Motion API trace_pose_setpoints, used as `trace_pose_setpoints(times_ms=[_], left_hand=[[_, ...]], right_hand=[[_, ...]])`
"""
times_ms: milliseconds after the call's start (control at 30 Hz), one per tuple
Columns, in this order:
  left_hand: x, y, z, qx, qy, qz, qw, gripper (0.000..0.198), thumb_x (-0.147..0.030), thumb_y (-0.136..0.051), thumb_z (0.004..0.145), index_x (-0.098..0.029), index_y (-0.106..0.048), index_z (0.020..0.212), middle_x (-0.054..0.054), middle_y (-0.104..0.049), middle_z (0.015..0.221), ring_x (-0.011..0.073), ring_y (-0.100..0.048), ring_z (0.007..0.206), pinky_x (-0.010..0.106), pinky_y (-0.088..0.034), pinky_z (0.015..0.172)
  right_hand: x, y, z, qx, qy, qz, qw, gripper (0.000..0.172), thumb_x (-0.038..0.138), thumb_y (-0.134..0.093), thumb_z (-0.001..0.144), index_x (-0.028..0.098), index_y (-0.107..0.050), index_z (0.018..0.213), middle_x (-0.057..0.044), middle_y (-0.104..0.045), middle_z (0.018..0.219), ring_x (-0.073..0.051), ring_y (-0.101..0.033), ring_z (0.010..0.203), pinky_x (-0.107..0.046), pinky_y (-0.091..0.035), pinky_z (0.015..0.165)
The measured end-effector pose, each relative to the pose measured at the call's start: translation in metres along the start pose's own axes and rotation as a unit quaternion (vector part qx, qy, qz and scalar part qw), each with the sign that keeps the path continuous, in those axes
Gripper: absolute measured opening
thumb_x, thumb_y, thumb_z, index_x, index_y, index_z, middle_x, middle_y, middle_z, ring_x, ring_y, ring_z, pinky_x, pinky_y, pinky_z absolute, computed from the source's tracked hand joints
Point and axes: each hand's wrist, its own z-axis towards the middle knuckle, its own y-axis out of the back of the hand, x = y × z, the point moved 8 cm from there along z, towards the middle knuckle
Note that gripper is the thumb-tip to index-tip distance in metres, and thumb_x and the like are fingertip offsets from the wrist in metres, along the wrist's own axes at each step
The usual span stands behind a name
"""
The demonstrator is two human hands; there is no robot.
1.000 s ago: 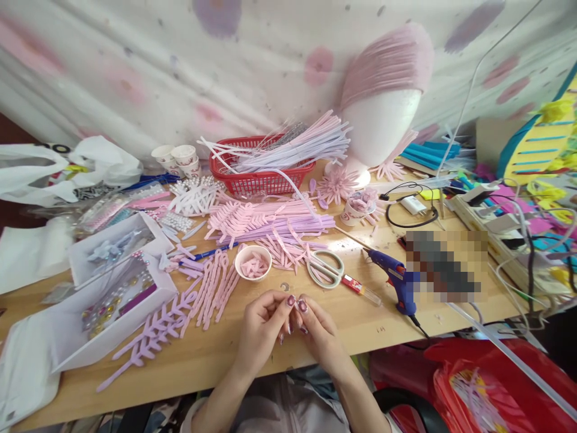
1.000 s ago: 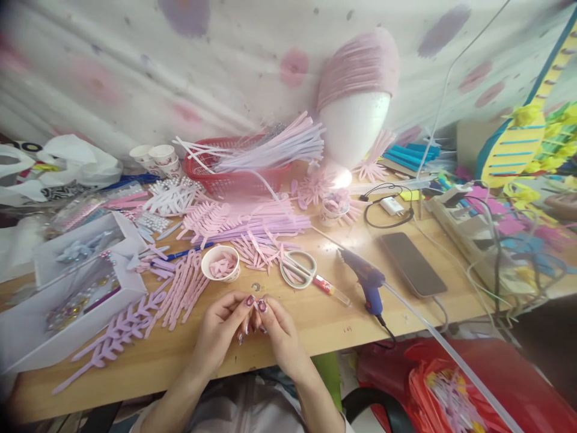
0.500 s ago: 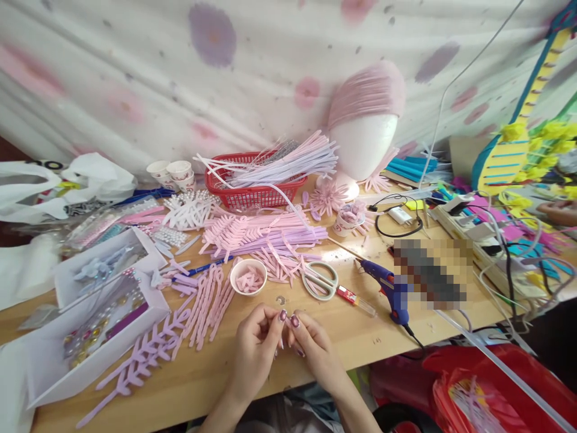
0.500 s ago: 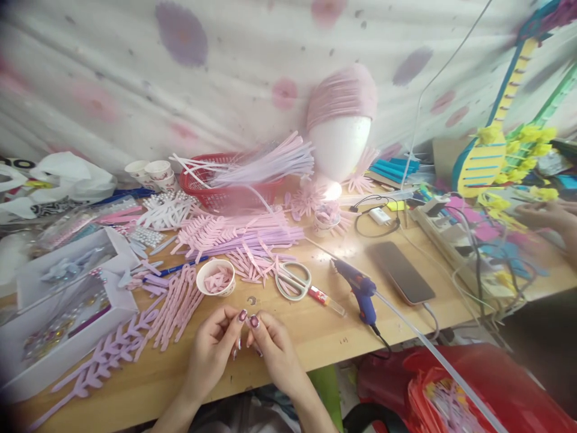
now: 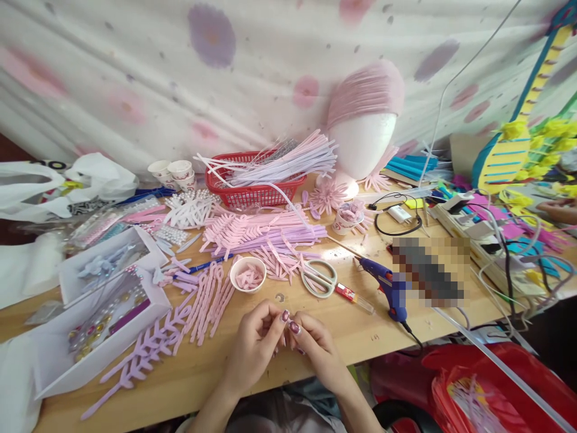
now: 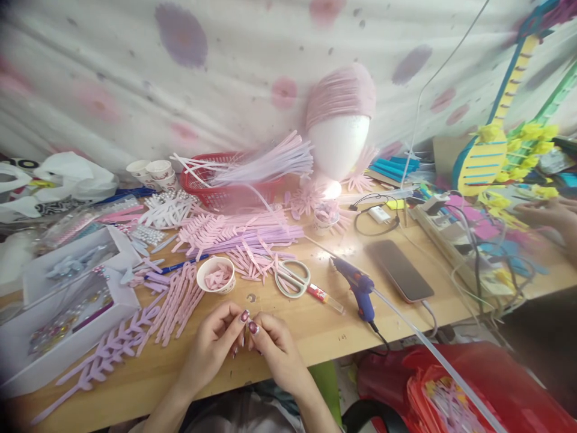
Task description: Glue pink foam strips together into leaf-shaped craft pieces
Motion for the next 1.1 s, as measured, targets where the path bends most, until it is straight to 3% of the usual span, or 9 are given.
trace_pose_setpoints(times_ms=[233, 433, 533, 600, 700, 867, 967, 1100], left_hand=[[0.001, -0.003, -0.005, -0.046, -0.029, -0.004, 0.999, 0.027, -0.037, -0.052, 0.089, -0.019, -0.050, 0.069, -0.006, -0.050, 0.053, 0.0074, -0.048, 0.044, 0.017, -0.039, 0.045], [-0.003, -0.002, -0.009, -0.054, -0.062, 0.021, 0.996, 0.025, -0.034, -0.053, 0.089, -0.019, -0.051, 0.069, -0.006, -0.049, 0.054, 0.0077, -0.049, 0.045, 0.018, -0.041, 0.046], [-0.013, 0.013, -0.011, -0.097, -0.090, 0.035, 0.991, 0.023, -0.032, -0.052, 0.090, -0.020, -0.051, 0.071, -0.007, -0.049, 0.052, 0.0079, -0.049, 0.044, 0.018, -0.040, 0.045], [-0.025, 0.033, -0.013, -0.170, -0.118, 0.058, 0.977, 0.022, -0.032, -0.053, 0.089, -0.020, -0.050, 0.071, -0.008, -0.047, 0.050, 0.0080, -0.046, 0.042, 0.018, -0.038, 0.043], [-0.045, 0.063, -0.008, -0.249, -0.153, 0.123, 0.948, 0.023, -0.031, -0.053, 0.088, -0.021, -0.047, 0.068, -0.008, -0.044, 0.048, 0.0086, -0.042, 0.039, 0.019, -0.034, 0.040], [-0.050, 0.087, 0.010, -0.252, -0.120, 0.297, 0.913, 0.026, -0.032, -0.051, 0.088, -0.021, -0.047, 0.064, -0.006, -0.050, 0.047, 0.0113, -0.049, 0.045, 0.022, -0.035, 0.049], [-0.044, 0.095, 0.005, -0.268, -0.120, 0.289, 0.911, 0.028, -0.033, -0.049, 0.088, -0.022, -0.046, 0.063, -0.005, -0.051, 0.047, 0.0117, -0.050, 0.045, 0.022, -0.036, 0.050], [-0.040, 0.097, -0.007, -0.280, -0.137, 0.244, 0.918, 0.029, -0.033, -0.051, 0.088, -0.022, -0.046, 0.062, -0.006, -0.049, 0.047, 0.0104, -0.047, 0.043, 0.021, -0.036, 0.047]], right_hand=[[-0.004, 0.016, -0.002, -0.123, 0.029, -0.010, 0.992, 0.040, 0.042, -0.043, 0.097, 0.019, -0.049, 0.064, 0.004, -0.042, 0.060, -0.012, -0.038, 0.057, -0.026, -0.030, 0.057], [0.000, 0.015, -0.002, -0.132, 0.027, -0.022, 0.991, 0.040, 0.043, -0.043, 0.097, 0.019, -0.050, 0.065, 0.003, -0.043, 0.061, -0.011, -0.039, 0.057, -0.025, -0.031, 0.056], [0.002, 0.024, -0.001, -0.135, 0.030, -0.035, 0.990, 0.039, 0.043, -0.042, 0.096, 0.019, -0.049, 0.066, 0.003, -0.042, 0.060, -0.012, -0.038, 0.057, -0.026, -0.030, 0.056], [0.007, 0.039, 0.000, -0.166, 0.035, -0.066, 0.983, 0.040, 0.045, -0.043, 0.095, 0.020, -0.048, 0.065, 0.004, -0.041, 0.059, -0.012, -0.037, 0.056, -0.026, -0.029, 0.055], [0.023, 0.064, 0.004, -0.216, 0.040, -0.159, 0.963, 0.039, 0.045, -0.047, 0.092, 0.020, -0.047, 0.062, 0.004, -0.040, 0.058, -0.012, -0.038, 0.056, -0.026, -0.029, 0.055], [0.050, 0.084, 0.031, -0.214, 0.013, -0.355, 0.910, 0.032, 0.040, -0.046, 0.091, 0.020, -0.048, 0.066, 0.003, -0.044, 0.058, -0.014, -0.042, 0.056, -0.025, -0.029, 0.053], [0.053, 0.088, 0.052, -0.195, -0.035, -0.457, 0.867, 0.020, 0.033, -0.047, 0.089, 0.019, -0.058, 0.081, 0.003, -0.051, 0.055, -0.015, -0.048, 0.053, -0.025, -0.030, 0.052], [0.045, 0.086, 0.077, -0.162, -0.092, -0.537, 0.822, 0.023, 0.029, -0.048, 0.087, 0.017, -0.066, 0.091, -0.002, -0.063, 0.058, -0.017, -0.055, 0.054, -0.025, -0.031, 0.053]])
